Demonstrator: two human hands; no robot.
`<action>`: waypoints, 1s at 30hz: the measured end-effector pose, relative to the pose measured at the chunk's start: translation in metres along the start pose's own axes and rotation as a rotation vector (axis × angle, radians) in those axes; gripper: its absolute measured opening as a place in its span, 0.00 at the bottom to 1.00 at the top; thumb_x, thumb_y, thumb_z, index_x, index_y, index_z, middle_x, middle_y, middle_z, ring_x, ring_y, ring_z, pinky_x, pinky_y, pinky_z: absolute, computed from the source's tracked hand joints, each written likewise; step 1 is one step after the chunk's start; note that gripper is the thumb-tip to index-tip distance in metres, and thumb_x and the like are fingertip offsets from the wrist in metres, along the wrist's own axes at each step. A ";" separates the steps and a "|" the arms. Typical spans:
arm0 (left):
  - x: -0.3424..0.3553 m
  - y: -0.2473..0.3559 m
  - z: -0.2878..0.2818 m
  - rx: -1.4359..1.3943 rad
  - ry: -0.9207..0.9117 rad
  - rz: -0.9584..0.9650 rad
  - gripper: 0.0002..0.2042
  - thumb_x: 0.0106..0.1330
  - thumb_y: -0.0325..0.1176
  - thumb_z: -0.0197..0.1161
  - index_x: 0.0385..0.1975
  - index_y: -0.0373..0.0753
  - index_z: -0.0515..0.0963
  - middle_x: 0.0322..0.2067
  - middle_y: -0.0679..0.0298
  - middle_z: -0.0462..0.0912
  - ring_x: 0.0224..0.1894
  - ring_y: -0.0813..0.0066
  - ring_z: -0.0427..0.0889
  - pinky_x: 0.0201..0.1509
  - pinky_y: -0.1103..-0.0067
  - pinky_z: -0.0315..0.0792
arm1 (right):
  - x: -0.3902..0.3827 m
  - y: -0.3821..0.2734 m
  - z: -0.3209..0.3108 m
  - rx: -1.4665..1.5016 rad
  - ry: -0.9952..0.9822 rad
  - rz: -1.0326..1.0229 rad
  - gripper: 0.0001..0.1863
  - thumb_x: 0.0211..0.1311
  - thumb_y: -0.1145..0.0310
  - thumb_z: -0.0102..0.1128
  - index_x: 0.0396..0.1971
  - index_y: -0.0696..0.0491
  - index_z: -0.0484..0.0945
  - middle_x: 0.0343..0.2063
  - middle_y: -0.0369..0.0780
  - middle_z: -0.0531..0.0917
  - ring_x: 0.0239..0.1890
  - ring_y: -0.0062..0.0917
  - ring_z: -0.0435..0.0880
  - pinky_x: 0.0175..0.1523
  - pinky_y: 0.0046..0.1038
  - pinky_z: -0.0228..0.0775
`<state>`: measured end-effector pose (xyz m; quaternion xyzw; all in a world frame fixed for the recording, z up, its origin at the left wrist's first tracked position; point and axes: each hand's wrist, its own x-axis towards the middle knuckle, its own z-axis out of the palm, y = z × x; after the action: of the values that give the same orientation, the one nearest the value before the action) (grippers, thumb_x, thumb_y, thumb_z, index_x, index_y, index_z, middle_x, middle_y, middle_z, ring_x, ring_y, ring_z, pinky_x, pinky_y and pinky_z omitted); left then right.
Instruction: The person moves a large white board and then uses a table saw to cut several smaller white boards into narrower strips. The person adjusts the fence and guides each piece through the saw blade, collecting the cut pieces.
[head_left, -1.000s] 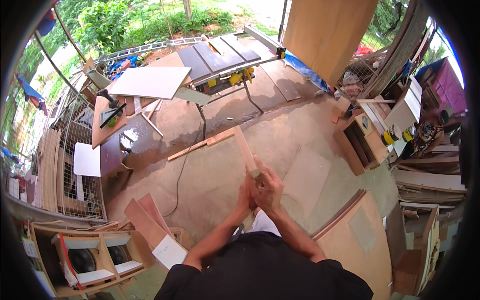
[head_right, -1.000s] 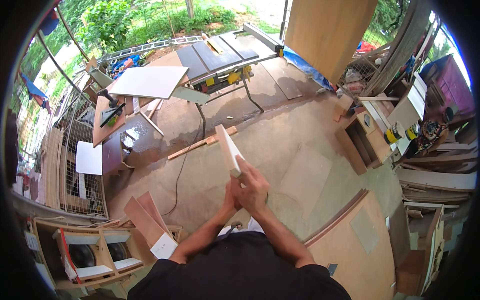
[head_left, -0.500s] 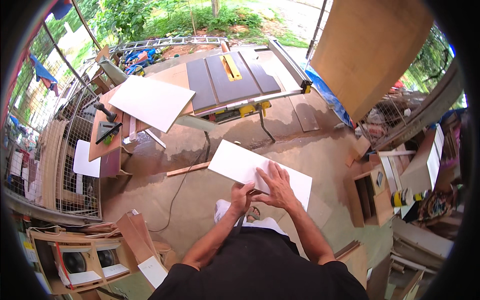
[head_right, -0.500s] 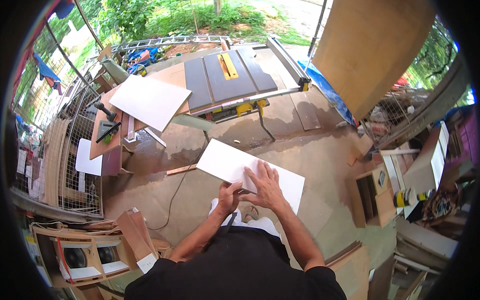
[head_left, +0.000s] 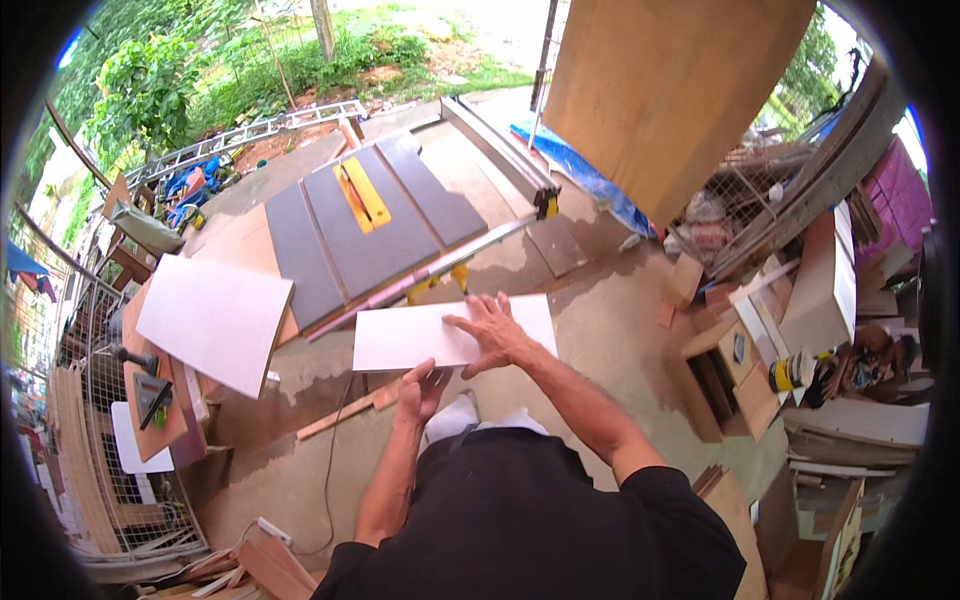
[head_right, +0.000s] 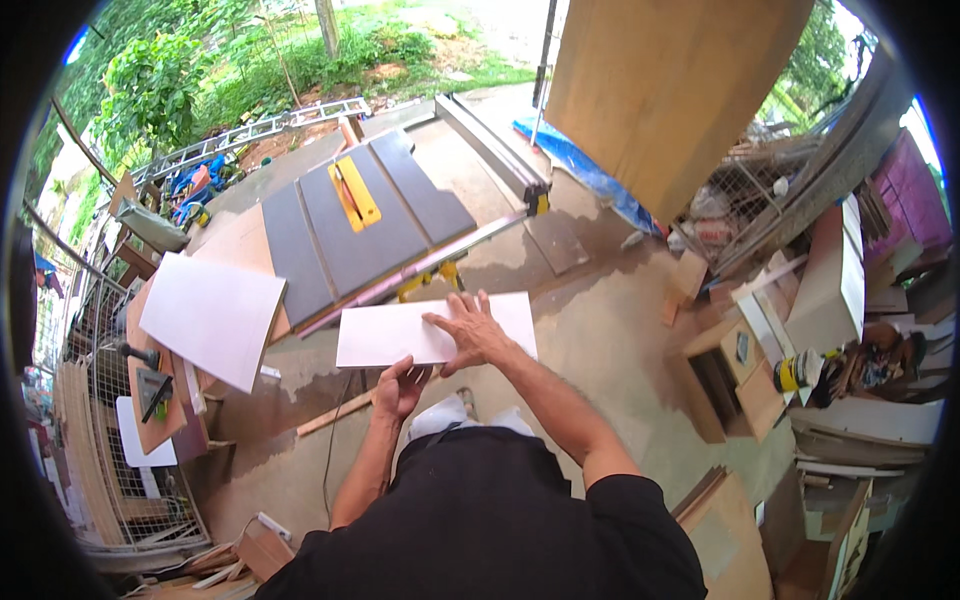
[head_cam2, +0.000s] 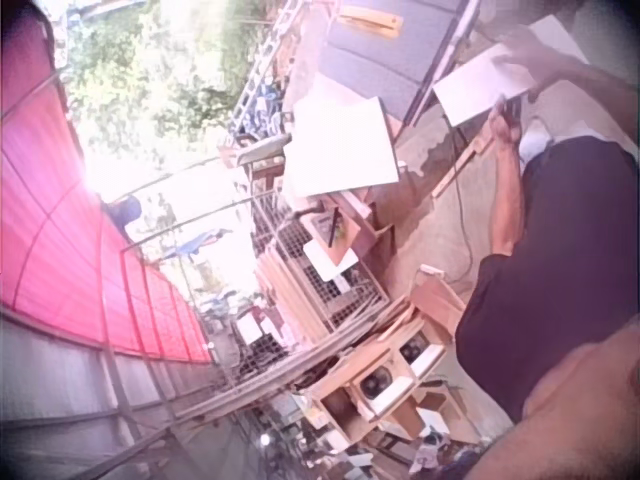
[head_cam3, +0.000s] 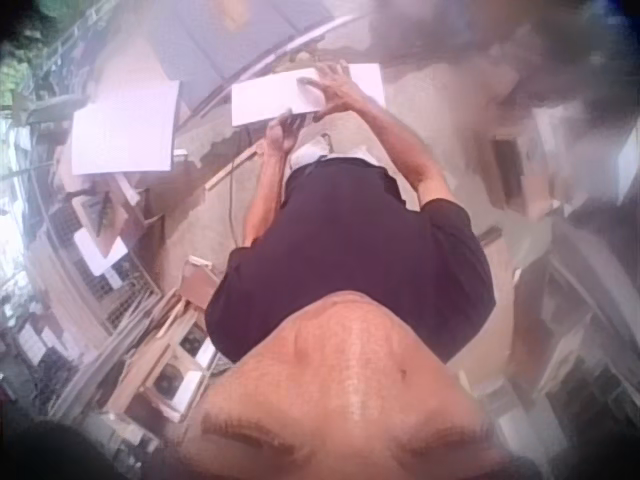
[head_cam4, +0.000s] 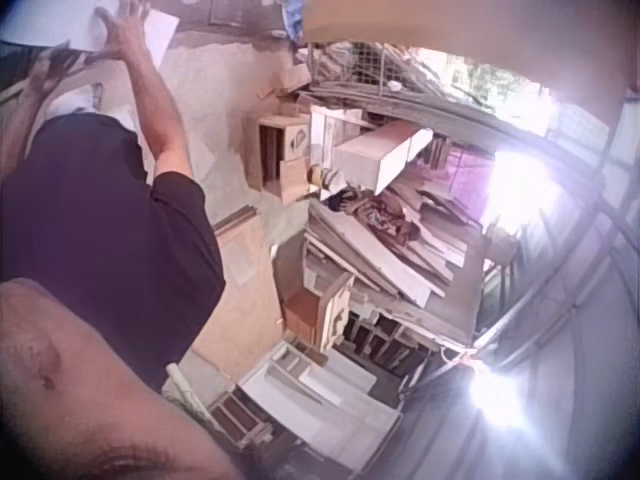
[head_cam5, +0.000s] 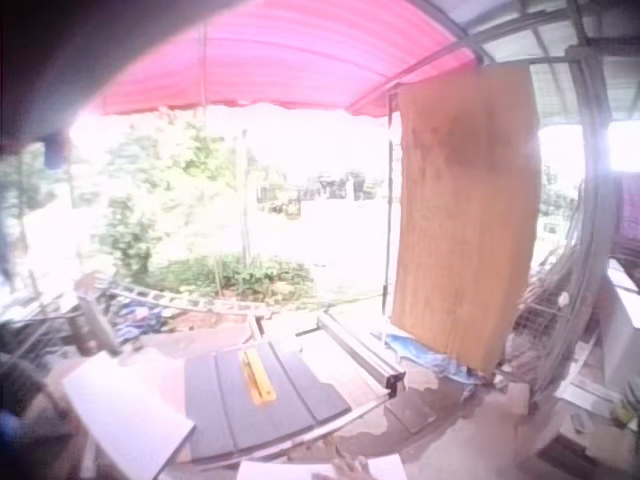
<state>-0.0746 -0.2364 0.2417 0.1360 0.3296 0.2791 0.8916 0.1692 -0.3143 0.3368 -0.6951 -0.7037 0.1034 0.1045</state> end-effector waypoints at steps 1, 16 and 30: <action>0.015 0.009 0.006 0.139 0.007 0.015 0.17 0.80 0.35 0.71 0.64 0.37 0.82 0.56 0.62 0.91 0.64 0.62 0.88 0.73 0.60 0.80 | 0.017 0.015 0.002 0.041 -0.021 0.007 0.71 0.30 0.32 0.92 0.83 0.31 0.70 0.72 0.57 0.71 0.78 0.57 0.65 0.82 0.70 0.43; 0.217 0.103 0.082 2.173 0.176 0.820 0.57 0.57 0.49 0.89 0.86 0.41 0.62 0.80 0.47 0.70 0.80 0.43 0.70 0.79 0.51 0.71 | 0.301 0.187 0.041 -0.025 -0.132 -0.327 0.74 0.24 0.34 0.94 0.84 0.25 0.67 0.79 0.58 0.66 0.86 0.58 0.57 0.90 0.68 0.37; 0.316 0.150 0.106 2.422 0.219 0.331 0.83 0.30 0.76 0.88 0.93 0.59 0.48 0.88 0.53 0.52 0.89 0.37 0.46 0.88 0.34 0.40 | 0.325 0.532 -0.049 0.708 0.076 0.878 0.59 0.59 0.29 0.81 0.77 0.59 0.73 0.58 0.58 0.86 0.59 0.45 0.88 0.59 0.48 0.82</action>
<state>0.1323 0.0640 0.2229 0.8928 0.4278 -0.0877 0.1108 0.6883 0.0172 0.2302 -0.8485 -0.2666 0.3417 0.3036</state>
